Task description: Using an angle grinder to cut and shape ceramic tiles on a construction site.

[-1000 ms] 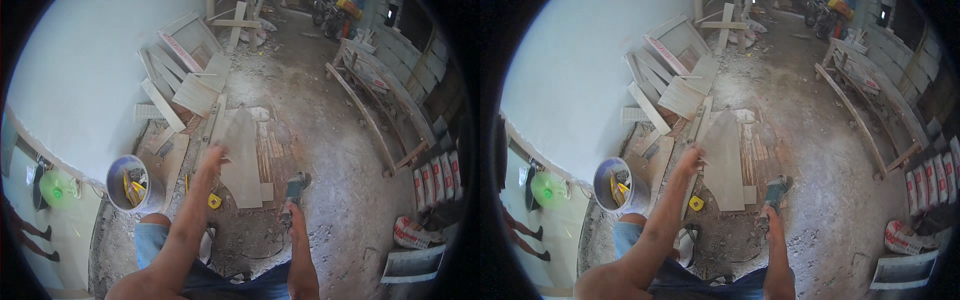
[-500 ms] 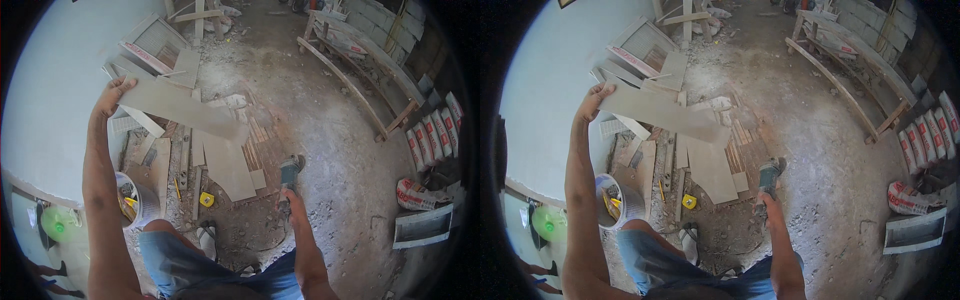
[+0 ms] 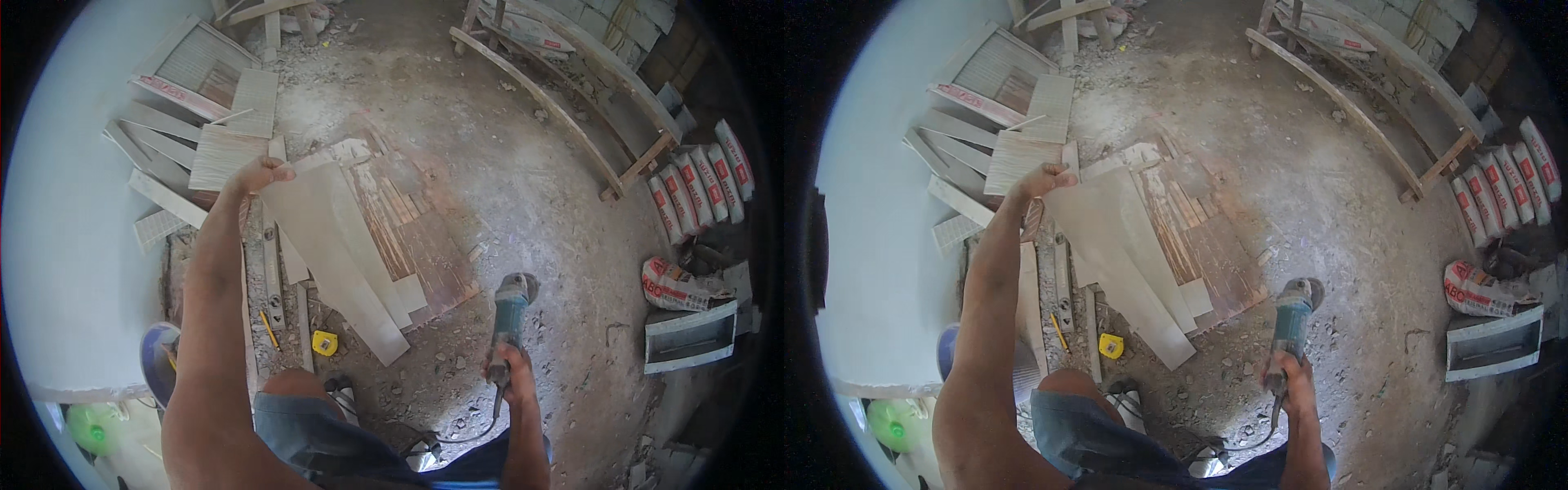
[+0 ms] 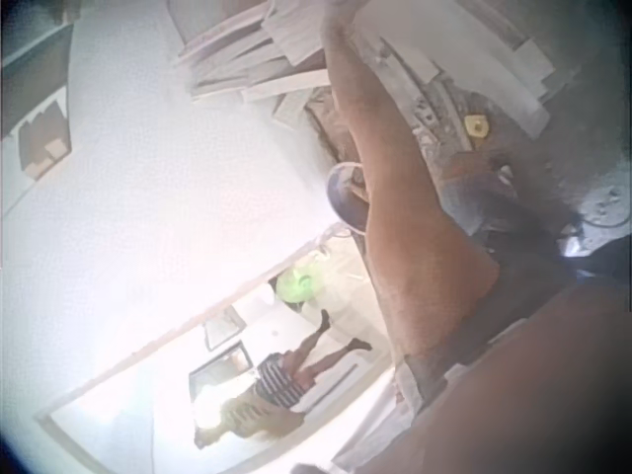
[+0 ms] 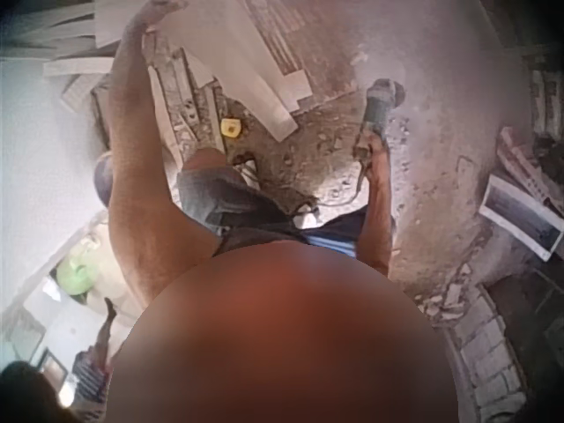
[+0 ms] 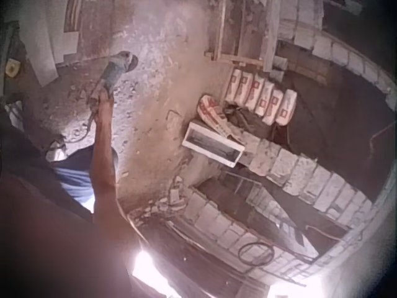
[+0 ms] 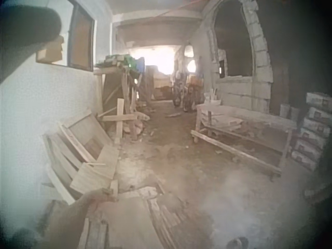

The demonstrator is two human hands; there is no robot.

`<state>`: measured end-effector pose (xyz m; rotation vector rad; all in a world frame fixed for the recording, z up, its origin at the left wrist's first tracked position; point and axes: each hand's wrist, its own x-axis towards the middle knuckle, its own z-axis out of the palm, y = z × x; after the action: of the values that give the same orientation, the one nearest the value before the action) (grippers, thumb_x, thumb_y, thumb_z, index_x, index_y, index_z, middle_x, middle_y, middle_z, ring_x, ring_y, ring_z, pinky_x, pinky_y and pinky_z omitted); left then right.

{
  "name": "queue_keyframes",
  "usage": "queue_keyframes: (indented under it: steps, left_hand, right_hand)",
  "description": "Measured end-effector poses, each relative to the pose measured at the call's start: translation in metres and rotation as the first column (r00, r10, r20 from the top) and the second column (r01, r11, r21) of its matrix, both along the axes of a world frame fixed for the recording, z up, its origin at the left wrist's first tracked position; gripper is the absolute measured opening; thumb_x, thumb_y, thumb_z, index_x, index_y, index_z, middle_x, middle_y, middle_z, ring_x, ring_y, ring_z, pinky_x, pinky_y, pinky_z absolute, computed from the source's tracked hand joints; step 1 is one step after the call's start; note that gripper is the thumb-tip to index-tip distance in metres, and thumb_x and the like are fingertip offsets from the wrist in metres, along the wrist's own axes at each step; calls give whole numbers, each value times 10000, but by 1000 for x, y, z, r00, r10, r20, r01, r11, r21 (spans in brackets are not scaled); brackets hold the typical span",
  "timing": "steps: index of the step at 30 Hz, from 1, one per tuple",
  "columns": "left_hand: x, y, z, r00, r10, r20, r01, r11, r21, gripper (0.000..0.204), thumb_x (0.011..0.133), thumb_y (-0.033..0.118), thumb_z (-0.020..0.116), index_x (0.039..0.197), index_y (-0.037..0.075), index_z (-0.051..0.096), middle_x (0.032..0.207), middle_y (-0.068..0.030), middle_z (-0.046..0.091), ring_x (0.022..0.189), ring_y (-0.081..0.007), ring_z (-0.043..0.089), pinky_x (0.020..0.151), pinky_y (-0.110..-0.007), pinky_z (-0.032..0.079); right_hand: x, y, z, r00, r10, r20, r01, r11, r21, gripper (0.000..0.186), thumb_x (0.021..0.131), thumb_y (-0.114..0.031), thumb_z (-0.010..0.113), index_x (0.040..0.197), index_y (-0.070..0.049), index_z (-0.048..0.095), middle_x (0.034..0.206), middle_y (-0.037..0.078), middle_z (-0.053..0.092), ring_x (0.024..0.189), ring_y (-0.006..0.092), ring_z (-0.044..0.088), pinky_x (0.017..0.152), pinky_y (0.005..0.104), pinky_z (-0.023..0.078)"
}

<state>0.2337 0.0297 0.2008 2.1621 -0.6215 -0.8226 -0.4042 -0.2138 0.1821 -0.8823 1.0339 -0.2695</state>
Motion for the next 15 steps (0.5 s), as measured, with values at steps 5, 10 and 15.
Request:
queue_keyframes:
  steps: [5,10,15]
  left_hand:
    - [26,-61,-94,886,-80,457,-7,983,186,584,789,459,810,1218,76,709,1016,-140,755,968,-351,703,926,-440,521]
    - [22,-84,-193,781,38,624,19,996,-85,639,823,415,743,1348,82,596,1375,-187,596,1272,-403,544,1066,-472,435]
    - [-132,-104,-239,738,-173,652,330,936,-125,695,872,376,727,1444,59,490,1490,-219,467,1425,-411,371,1204,-518,243]
  right_hand:
    - [-19,12,3,997,-48,-59,49,999,18,505,801,-327,747,1130,-2,545,861,117,640,666,221,667,560,369,589]
    - [-1,24,2,997,-42,-72,44,999,19,522,795,-331,755,1139,-2,543,866,112,640,668,217,667,557,364,587]
    - [-1,23,-1,986,-18,-165,14,1000,-26,531,801,-356,745,1114,31,558,873,133,651,690,218,679,565,365,595]
